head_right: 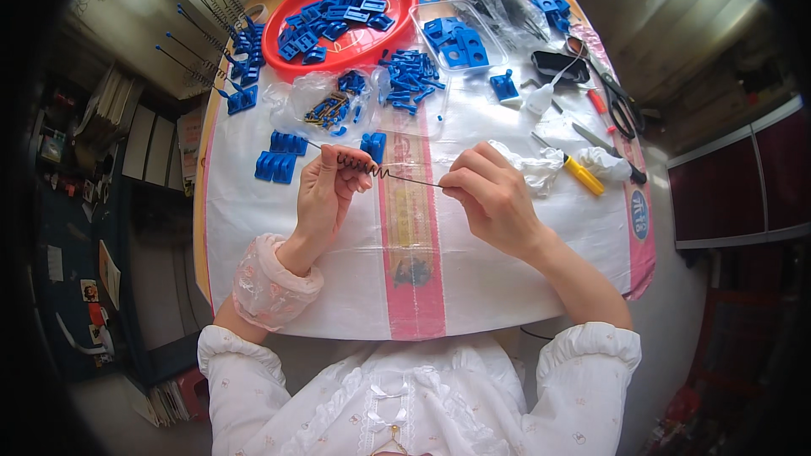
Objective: The recorder is manually assembling a lighting fixture component using blue plastic pieces, a metal spring, and a soldering iron.
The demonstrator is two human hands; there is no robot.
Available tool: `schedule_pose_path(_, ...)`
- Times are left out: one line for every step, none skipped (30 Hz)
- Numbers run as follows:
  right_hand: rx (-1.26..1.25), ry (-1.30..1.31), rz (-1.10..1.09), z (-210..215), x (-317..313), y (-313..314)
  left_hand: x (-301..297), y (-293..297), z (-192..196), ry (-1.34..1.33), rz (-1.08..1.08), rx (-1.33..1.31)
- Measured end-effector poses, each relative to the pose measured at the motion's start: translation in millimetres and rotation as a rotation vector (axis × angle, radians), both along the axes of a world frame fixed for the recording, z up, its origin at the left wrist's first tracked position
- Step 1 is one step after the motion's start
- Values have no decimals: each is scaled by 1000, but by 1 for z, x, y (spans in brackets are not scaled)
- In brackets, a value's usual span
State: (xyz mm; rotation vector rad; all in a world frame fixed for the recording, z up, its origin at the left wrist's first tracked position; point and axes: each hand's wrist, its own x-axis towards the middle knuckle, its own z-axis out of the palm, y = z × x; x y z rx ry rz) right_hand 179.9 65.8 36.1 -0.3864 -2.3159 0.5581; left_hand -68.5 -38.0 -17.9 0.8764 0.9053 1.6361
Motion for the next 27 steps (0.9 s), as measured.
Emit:
schedule_pose_path(0,0,-4,0,0,0,0,1,-1,0,2,4)
schedule_pose_path(-1,1,-8,-1,0,0,-1,1,-2,0,5,8)
schedule_pose_path(-1,2,-11,-1,-1,-1,1,0,-1,-7,10,28)
schedule_pose_path(-20,-2,-25,-2,-1,-1,3,0,-1,-15,13,47)
schedule_pose_path(-39,-6,-38,-3,-1,-2,6,0,0,-23,17,67)
schedule_pose_path(-58,-9,-50,-3,-1,-3,9,-1,2,-3,17,86)
schedule_pose_path(-61,-7,-57,-3,-1,-3,13,-1,5,18,17,106)
schedule_pose_path(-64,-4,-65,-3,-1,-3,17,-2,7,38,17,125)
schedule_pose_path(-67,-2,-72,-4,-1,-3,20,-3,11,106,19,84)
schedule_pose_path(-70,0,-65,-4,-1,-3,22,-4,15,174,22,43)
schedule_pose_path(-73,1,-58,-4,-1,-4,24,-4,17,242,24,3)
schedule_pose_path(-76,2,-51,-4,-2,-4,23,-5,16,209,6,-4)
schedule_pose_path(-72,-1,-48,-6,-2,-5,22,-5,14,176,-13,-10)
schedule_pose_path(-69,-5,-45,-8,-3,-5,21,-5,14,143,-33,-17)
schedule_pose_path(-65,-8,-43,-9,-3,-6,21,-5,14,139,-5,-19)
schedule_pose_path(-56,-12,-60,-7,-3,-6,22,-5,15,132,20,-19)
schedule_pose_path(-46,-15,-78,-5,-2,-4,22,-4,15,125,44,-20)
schedule_pose_path(-37,-18,-96,-3,-1,-2,21,-4,14,150,46,-24)
schedule_pose_path(-38,-11,-102,-2,0,0,20,-3,12,173,46,-29)
schedule_pose_path(-38,-4,-108,-3,1,2,20,-2,11,196,46,-33)
schedule_pose_path(-39,4,-114,-3,2,3,22,-3,12,189,49,-45)
schedule_pose_path(-36,-1,-103,-3,2,2,22,-3,11,193,53,-44)
schedule_pose_path(-33,-6,-92,-3,1,0,21,-3,9,198,57,-43)
schedule_pose_path(-31,-11,-82,-3,1,0,20,-2,8,202,61,-42)
schedule_pose_path(-32,-24,-72,-2,2,-1,21,-2,9,224,77,-41)
schedule_pose_path(-30,-30,-105,2,5,1,20,-2,9,226,83,-41)
schedule_pose_path(-28,-35,-138,9,8,5,19,-2,9,228,89,-43)
